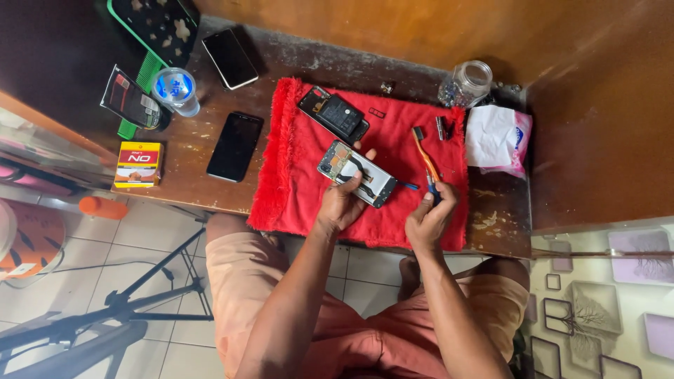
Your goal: Disassembling a smartphone by prying off the back cover and removing internal screws with a screwdriver.
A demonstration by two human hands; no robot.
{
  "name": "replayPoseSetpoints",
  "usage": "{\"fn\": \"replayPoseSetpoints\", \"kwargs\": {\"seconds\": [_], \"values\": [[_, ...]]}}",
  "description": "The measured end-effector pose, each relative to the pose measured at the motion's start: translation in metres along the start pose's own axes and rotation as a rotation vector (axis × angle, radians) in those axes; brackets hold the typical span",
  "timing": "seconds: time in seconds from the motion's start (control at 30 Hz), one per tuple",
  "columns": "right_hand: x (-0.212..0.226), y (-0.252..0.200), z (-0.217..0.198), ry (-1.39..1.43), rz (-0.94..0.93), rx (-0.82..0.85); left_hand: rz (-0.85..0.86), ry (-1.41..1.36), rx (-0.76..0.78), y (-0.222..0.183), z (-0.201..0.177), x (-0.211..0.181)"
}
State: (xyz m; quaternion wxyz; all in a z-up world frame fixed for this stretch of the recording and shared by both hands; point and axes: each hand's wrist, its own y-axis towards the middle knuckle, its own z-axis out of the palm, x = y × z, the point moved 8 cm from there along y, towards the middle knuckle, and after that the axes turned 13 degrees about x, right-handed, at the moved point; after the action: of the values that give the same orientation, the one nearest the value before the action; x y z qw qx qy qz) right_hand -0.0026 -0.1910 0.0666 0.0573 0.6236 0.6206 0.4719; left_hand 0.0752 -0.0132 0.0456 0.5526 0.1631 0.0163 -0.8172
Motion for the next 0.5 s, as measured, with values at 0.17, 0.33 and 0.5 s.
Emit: {"fn": "replayPoseSetpoints", "kwargs": {"seconds": [0.17, 0.33, 0.5], "values": [[-0.025, -0.010, 0.011, 0.361, 0.113, 0.030, 0.053, -0.017, 0.047, 0.007, -0.008, -0.002], [0.012, 0.002, 0.031, 0.541, 0.456, 0.185, 0.074, -0.033, 0.063, 0.006, -0.007, -0.004], [0.020, -0.008, 0.065, 0.668, 0.769, 0.271, 0.069, 0.003, 0.077, 0.005, -0.004, -0.003]]}}
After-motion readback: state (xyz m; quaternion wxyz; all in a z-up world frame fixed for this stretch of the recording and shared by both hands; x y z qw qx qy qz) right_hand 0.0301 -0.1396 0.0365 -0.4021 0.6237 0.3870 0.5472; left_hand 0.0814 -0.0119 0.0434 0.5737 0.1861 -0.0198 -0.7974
